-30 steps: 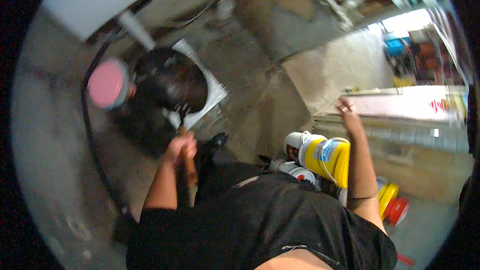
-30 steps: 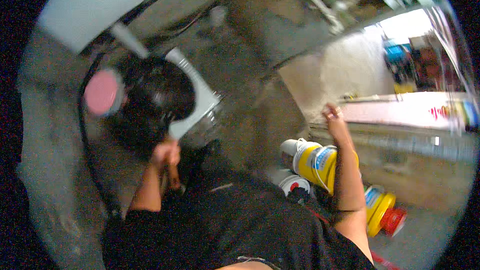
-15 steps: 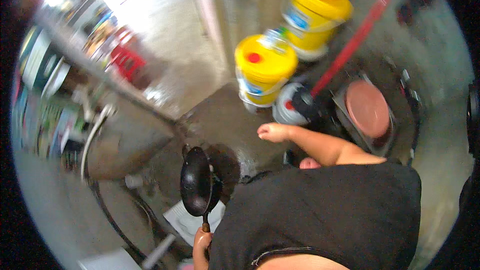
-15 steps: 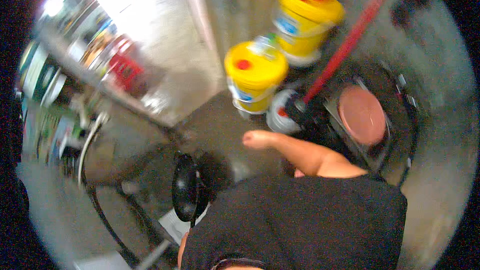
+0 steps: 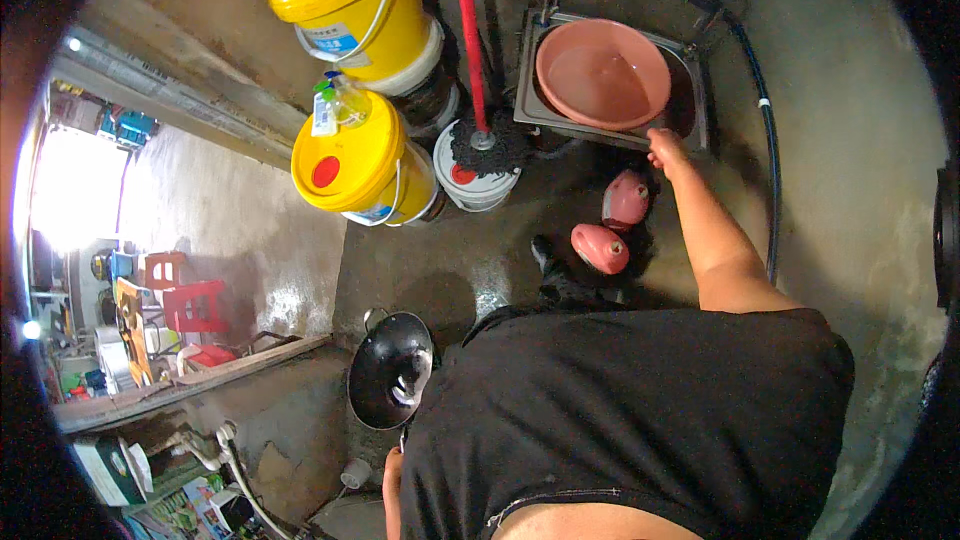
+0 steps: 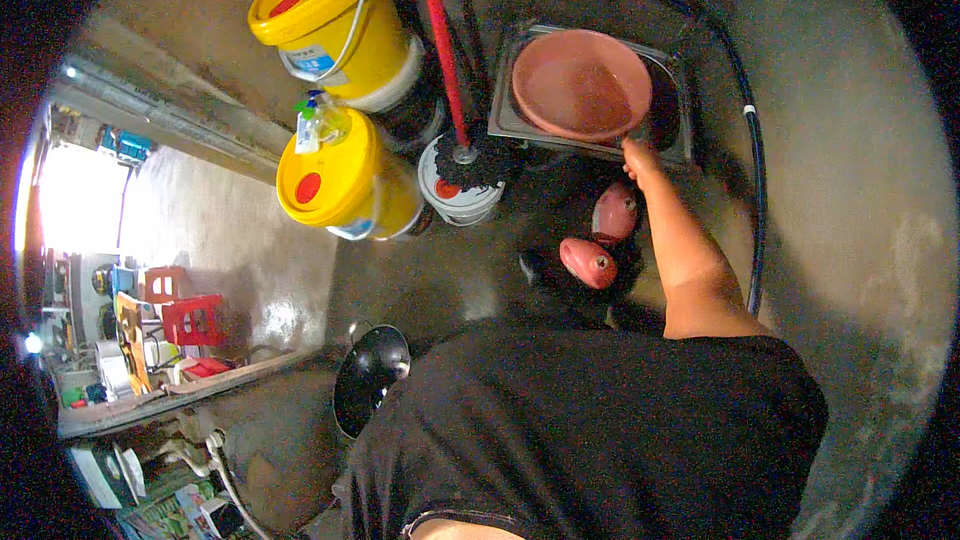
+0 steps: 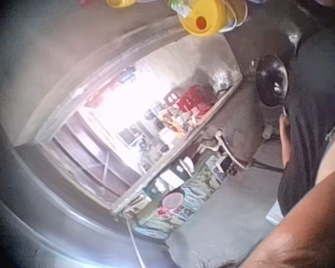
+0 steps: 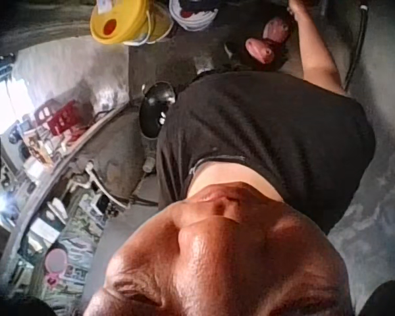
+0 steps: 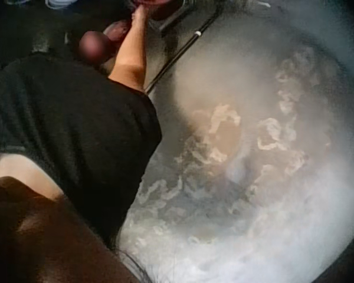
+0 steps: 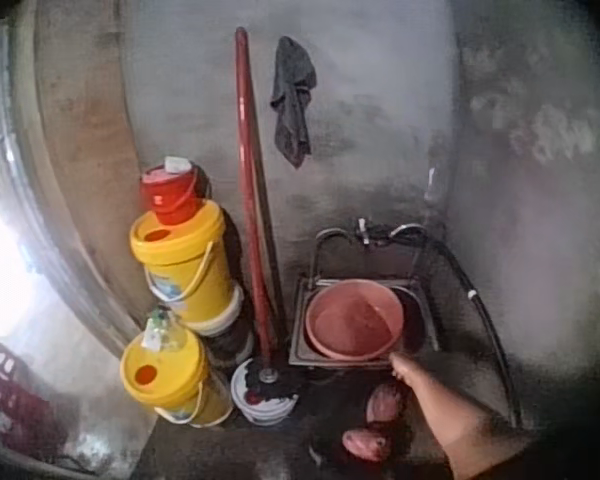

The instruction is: The person washes a frying pan under running water, then moves to a table to wipe the pan and several bowls with a cloth. The person places the cleaned items into a red dish rack.

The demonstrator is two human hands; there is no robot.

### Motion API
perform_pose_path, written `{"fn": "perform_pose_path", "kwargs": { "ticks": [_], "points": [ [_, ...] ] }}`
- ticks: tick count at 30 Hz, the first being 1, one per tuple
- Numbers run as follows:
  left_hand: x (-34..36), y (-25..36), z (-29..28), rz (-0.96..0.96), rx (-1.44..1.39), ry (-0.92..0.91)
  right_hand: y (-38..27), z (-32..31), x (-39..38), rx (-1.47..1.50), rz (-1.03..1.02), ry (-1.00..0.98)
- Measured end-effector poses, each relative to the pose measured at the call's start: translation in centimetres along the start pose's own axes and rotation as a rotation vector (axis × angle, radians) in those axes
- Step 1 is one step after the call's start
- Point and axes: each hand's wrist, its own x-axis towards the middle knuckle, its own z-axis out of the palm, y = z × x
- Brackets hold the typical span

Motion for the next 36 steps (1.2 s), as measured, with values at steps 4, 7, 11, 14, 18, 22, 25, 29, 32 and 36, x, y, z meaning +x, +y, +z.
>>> {"fn": "perform_pose_path", "kwargs": {
  "ticks": [4,7,11,14,18,22,25,29,32,36],
  "points": [
    [-1.8,1.2,0.4,-0.034,0.033,-0.029,-1.0,-1.5,4.6,0.297,0.265,-0.019],
    [-4.4,2.6,0.9,-0.058,0.012,-0.038,-1.5,-0.7,7.0,0.582,0.259,-0.17],
    [-7.3,3.8,1.8,-0.084,-0.01,-0.049,-0.6,-0.7,8.8,0.605,0.238,-0.144],
    [-9.5,3.3,3.0,-0.122,-0.055,-0.044,0.4,-0.2,9.9,0.639,0.353,-0.065],
    [-12.0,1.6,4.9,-0.165,-0.105,-0.039,-0.3,-0.2,10.9,0.763,0.216,-0.157],
    [-13.3,-0.3,6.5,-0.184,-0.135,-0.036,-5.4,-2.0,11.2,0.643,-0.116,-0.051],
    [-13.7,-1.7,7.2,-0.183,-0.137,-0.049,-11.0,-2.6,9.9,0.453,-0.382,-0.029],
    [-13.9,-3.4,8.0,-0.175,-0.143,-0.055,-15.1,-2.2,3.8,-0.244,-0.601,0.225],
    [-13.7,-4.4,8.6,-0.17,-0.144,-0.067,-15.1,-2.2,-2.6,-0.815,-0.946,0.36],
    [-13.5,-5.8,9.2,-0.168,-0.158,-0.066,-15.6,-1.5,-7.9,-0.867,-1.036,0.227]
  ]
}}
